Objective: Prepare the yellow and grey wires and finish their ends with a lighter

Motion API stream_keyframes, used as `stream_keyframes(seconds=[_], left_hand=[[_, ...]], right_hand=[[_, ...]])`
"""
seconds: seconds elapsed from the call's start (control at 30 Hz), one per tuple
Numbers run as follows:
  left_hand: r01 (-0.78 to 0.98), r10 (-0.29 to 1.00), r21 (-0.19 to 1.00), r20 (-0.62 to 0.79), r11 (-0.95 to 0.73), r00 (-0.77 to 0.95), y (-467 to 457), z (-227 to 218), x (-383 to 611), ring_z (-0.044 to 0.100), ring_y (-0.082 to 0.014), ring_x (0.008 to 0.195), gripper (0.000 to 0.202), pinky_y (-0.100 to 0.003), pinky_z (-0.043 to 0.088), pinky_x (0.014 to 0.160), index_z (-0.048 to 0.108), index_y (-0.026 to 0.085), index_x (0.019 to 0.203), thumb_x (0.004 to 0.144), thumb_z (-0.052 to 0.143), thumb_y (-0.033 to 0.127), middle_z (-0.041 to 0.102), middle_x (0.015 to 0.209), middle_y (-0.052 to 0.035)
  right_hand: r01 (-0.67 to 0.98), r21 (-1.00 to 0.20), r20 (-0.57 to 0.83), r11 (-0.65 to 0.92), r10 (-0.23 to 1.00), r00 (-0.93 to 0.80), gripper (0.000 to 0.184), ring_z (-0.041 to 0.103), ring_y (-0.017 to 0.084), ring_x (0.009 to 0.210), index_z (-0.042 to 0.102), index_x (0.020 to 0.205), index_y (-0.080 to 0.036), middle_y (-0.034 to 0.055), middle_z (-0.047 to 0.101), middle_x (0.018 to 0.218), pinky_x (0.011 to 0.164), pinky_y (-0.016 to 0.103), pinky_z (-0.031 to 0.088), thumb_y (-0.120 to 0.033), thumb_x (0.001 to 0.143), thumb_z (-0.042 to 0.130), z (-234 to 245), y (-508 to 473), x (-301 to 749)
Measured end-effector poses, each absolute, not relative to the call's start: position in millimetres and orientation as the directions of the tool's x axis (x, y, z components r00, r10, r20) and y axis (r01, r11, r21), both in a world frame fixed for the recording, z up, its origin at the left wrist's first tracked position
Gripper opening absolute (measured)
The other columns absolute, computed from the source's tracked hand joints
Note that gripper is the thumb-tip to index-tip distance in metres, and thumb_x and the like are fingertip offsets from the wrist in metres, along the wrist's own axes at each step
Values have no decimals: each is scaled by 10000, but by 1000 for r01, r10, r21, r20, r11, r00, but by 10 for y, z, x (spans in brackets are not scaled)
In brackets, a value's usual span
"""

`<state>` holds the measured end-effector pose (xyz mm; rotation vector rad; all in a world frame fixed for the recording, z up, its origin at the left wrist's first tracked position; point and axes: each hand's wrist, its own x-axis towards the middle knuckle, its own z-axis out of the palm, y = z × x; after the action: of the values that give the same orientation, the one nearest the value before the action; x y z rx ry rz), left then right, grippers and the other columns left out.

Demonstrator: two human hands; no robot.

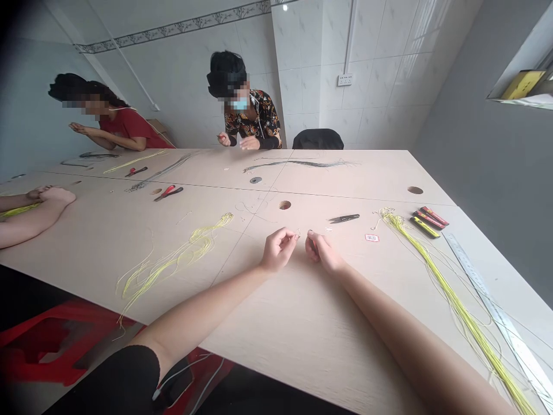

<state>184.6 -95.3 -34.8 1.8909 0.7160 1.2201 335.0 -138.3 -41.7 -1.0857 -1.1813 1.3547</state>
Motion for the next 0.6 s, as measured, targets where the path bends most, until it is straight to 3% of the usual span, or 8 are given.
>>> stream_keyframes(seconds=[0.17,0.4,0.6], left_hand=[[-1,709,771,586,-637,392,-964,-351,1852,363,-68,525,256,-206,310,507,498,165,670,868,524,326,432,577,41],[-34,678,747,620,-664,395,-990,-341,1852,341,-62,503,245,-201,295,488,480,168,670,878,515,291,402,567,50],[-38,644,714,651,-699,402,-1011,-320,1857,334,-61,504,247,-198,300,487,472,169,662,878,509,284,404,570,49]], right_hand=[[-68,-998,4,0,998,-68,412,286,78,396,353,576,-200,-33,368,434,407,229,241,-525,822,415,-432,-1402,3281],[-59,-998,-13,-16,999,-40,326,192,65,383,282,468,-213,-48,223,402,387,228,170,-356,733,405,-404,-1419,3281],[-52,-998,-27,-30,999,-43,300,183,75,394,275,463,-215,-41,210,415,391,235,174,-336,720,375,-388,-1414,3264]])
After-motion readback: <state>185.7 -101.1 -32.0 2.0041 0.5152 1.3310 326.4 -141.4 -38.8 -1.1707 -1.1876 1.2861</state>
